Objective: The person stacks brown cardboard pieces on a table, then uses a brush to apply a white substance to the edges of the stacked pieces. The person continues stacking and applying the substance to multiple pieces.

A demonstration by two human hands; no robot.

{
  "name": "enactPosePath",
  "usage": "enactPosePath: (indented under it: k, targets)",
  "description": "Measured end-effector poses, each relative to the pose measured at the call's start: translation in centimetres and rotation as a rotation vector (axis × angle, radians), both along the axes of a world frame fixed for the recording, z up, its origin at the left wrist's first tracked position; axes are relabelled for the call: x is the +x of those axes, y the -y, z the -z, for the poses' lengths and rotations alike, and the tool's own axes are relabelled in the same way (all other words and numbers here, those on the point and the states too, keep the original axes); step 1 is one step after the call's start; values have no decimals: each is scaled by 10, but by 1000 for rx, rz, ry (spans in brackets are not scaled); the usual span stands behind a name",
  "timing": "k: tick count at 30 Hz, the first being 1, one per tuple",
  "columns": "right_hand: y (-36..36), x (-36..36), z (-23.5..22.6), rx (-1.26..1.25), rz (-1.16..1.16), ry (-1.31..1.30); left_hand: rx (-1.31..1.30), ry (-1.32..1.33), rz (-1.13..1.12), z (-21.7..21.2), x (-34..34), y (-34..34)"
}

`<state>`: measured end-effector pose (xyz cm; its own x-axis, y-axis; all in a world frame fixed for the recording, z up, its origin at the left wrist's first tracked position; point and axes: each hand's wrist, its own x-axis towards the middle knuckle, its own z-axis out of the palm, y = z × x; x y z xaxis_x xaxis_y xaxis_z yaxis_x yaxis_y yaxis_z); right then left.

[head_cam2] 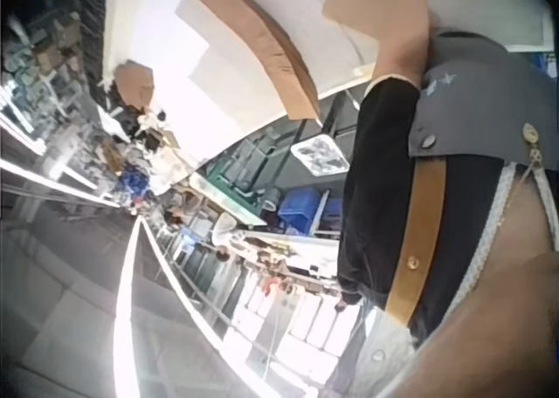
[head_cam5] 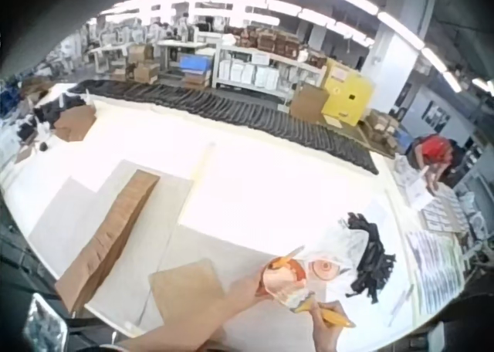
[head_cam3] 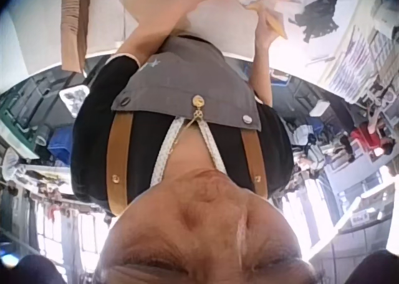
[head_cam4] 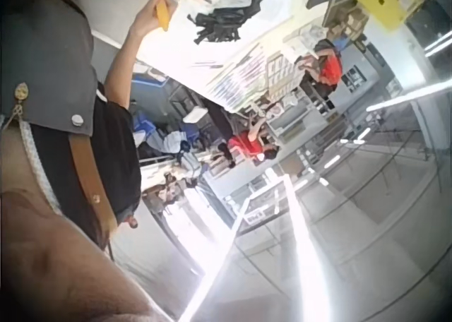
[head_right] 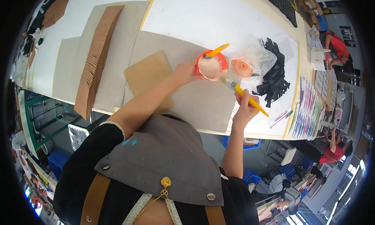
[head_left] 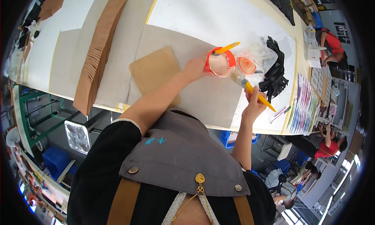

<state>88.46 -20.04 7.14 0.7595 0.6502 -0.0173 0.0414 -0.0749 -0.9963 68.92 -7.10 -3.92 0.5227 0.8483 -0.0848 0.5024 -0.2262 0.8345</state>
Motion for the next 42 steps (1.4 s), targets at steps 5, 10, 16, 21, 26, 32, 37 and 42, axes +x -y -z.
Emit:
enactPosePath:
  k: [5, 10, 16, 21, 26, 32, 37, 42]
  targets:
    - [-44, 1, 31, 111, -41, -127, -29, -26, -1, -2, 0, -2]
    - [-56, -9, 38, -48, -237, 234, -8, 3, -18, -2, 0, -1]
    - [-58, -2, 12, -79, -331, 489, -2, -15, -24, 2, 3, 1]
    - [-49, 13, 11, -132, -342, 531, -3, -39, -18, 3, 4, -1]
    - [-37, 32, -5, -215, -231, 628, 0, -47, -16, 1, 3, -1]
    - [-48, 13, 2, -22, -178, 349, -1, -101, 16, 1, 5, -2]
    - [-61, -4, 34, -93, -439, 332, 13, -34, 6, 0, 4, -3]
    - [-35, 13, 26, -118, -424, 506, 13, -48, -10, -4, 3, -2]
